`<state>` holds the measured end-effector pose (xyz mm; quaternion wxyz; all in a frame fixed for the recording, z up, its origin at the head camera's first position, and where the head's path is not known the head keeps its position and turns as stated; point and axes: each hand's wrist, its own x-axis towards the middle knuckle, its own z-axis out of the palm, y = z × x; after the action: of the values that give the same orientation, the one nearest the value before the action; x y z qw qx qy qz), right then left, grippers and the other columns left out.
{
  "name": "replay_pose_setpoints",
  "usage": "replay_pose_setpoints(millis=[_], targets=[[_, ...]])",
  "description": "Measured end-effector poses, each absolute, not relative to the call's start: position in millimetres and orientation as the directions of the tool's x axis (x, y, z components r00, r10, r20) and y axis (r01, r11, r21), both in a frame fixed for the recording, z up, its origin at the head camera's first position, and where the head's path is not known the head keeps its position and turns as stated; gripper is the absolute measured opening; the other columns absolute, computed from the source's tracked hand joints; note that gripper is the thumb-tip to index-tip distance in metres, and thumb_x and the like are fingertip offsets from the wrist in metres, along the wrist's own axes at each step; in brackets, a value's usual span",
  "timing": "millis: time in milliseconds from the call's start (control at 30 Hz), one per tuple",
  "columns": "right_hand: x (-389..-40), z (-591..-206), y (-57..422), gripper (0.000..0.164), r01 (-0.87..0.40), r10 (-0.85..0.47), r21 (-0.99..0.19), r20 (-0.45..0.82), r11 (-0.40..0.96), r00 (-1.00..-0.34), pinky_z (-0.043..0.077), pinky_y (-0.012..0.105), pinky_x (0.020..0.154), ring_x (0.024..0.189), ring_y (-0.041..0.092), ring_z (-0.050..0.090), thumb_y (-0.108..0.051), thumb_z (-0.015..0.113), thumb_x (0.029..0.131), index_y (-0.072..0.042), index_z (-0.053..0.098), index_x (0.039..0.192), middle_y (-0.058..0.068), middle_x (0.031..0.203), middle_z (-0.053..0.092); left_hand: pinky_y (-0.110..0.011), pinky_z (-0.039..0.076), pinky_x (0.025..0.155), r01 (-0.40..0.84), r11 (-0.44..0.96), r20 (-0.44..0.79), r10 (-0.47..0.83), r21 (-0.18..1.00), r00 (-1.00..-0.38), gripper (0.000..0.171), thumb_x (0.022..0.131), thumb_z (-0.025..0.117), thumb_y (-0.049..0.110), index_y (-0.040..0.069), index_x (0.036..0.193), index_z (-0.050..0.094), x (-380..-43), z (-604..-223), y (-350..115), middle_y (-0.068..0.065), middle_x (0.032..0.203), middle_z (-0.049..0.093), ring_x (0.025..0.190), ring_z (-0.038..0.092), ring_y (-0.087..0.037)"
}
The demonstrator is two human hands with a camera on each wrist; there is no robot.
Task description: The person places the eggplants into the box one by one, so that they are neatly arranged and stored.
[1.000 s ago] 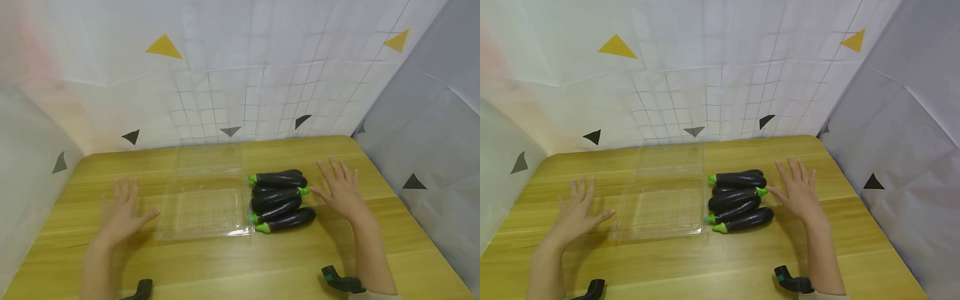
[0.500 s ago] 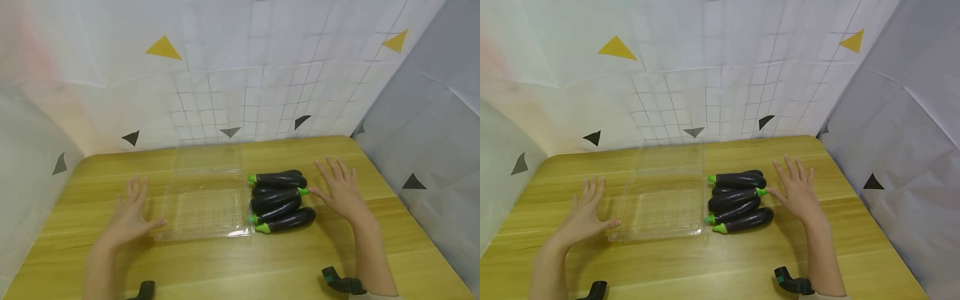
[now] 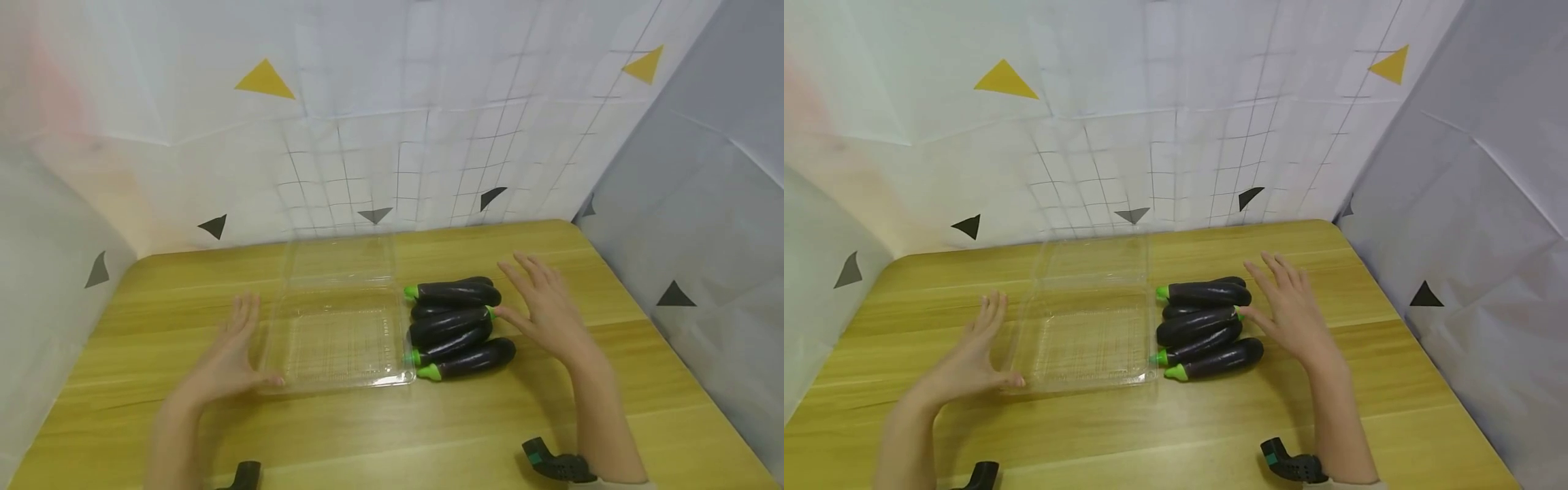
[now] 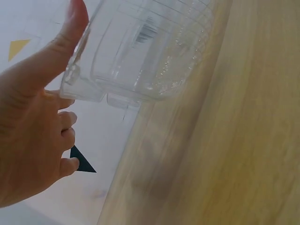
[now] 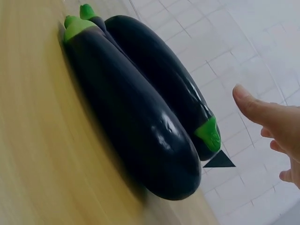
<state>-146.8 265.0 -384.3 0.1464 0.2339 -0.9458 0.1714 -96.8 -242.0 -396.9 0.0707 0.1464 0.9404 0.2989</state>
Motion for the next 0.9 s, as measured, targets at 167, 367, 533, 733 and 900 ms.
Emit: replay_pose_setpoints(millis=[167,367,533,733,900], targets=[[-147.9,-383.8,256.9,0.076,-0.523,-0.418,-0.249,0.371,0.815,-0.829,0.015,0.060,0.112,0.138,0.045,0.022,-0.036,0.073,0.085,-0.013,0.037,0.148,0.021,0.151,0.030,-0.064,-0.004,0.108,0.209,0.709,-0.075,0.347,0.673,-0.935,0.144,0.060,0.090,0.038,0.014,0.150,-0.020,-97.0,-398.7,-237.9,-0.010,0.154,-0.028,0.140,-0.024,-0.034],[-149.2,-385.8,249.2,0.077,-0.563,-0.453,-0.227,0.397,0.795,-0.798,0.021,0.061,0.109,0.137,0.043,0.026,-0.038,0.073,0.085,-0.012,0.038,0.148,0.020,0.149,0.034,-0.066,-0.002,0.107,0.218,0.664,-0.069,0.378,0.716,-0.923,0.142,0.064,0.089,0.032,0.010,0.149,-0.022,-94.1,-407.6,-236.9,-0.013,0.152,-0.032,0.140,-0.023,-0.037],[-147.8,-387.1,245.0,0.076,-0.573,-0.465,-0.239,0.385,0.784,-0.797,0.023,0.060,0.108,0.137,0.041,0.026,-0.039,0.072,0.085,-0.014,0.037,0.148,0.019,0.149,0.034,-0.065,-0.004,0.108,0.234,0.652,-0.057,0.393,0.722,-0.918,0.135,0.070,0.086,0.034,0.001,0.149,-0.018,-90.8,-417.6,-234.1,-0.019,0.153,-0.028,0.140,-0.021,-0.039],[-145.9,-388.9,242.3,0.077,-0.592,-0.475,-0.258,0.396,0.763,-0.786,0.030,0.055,0.105,0.131,0.035,0.035,-0.036,0.076,0.082,-0.018,0.040,0.147,0.013,0.142,0.042,-0.067,-0.004,0.107,0.223,0.650,-0.063,0.387,0.726,-0.920,0.136,0.071,0.085,0.039,0.010,0.150,-0.021,-88.2,-421.5,-229.5,-0.008,0.153,-0.032,0.140,-0.023,-0.035],[-148.7,-391.8,237.2,0.074,-0.652,-0.497,-0.265,0.467,0.711,-0.731,0.041,0.048,0.094,0.116,0.029,0.048,-0.036,0.081,0.075,-0.017,0.051,0.141,0.009,0.127,0.053,-0.068,-0.004,0.106,0.224,0.657,-0.055,0.375,0.720,-0.925,0.138,0.070,0.085,0.041,0.014,0.149,-0.024,-85.8,-420.0,-227.1,-0.003,0.151,-0.036,0.140,-0.025,-0.033]])
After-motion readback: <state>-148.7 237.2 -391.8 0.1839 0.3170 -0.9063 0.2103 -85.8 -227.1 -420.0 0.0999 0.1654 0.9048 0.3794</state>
